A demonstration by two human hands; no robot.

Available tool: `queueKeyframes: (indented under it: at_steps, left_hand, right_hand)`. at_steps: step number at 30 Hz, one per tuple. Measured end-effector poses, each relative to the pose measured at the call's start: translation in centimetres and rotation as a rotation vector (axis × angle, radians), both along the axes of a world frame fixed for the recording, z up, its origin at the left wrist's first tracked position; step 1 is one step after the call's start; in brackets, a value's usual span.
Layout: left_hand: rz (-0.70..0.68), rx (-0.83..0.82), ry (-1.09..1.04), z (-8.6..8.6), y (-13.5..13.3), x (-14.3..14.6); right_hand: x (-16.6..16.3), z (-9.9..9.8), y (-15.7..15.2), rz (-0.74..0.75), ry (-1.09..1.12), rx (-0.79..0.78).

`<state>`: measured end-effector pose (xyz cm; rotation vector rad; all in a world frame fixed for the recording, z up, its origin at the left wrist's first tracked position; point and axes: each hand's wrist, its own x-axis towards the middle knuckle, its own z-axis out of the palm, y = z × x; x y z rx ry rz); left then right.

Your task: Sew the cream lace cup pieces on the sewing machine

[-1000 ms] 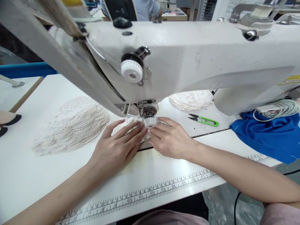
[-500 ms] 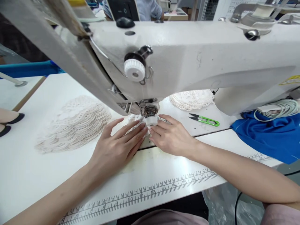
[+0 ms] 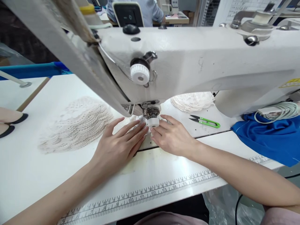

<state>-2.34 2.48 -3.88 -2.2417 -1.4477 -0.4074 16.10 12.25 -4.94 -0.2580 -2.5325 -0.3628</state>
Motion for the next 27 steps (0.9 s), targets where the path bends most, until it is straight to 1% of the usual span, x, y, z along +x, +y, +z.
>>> queueKeyframes:
  at_steps: [7,12,17,27]
  left_hand:
    - [-0.003,-0.030,-0.051,0.0,0.5,-0.2]
    - [-0.015,-0.014,-0.048,0.1,-0.1,0.1]
    - [-0.010,-0.035,-0.044,0.3,-0.9,0.5]
    - [-0.009,-0.033,-0.018,0.3,-1.0,0.5]
  right_hand:
    - [-0.2,-0.1,0.3,-0.026,-0.024,0.002]
    - [0.0,0.1,0.5,-0.030,-0.043,-0.002]
    - [0.1,0.2,0.6,-0.007,-0.050,-0.018]
    - [0.2,0.3,0.4,-0.005,-0.061,-0.037]
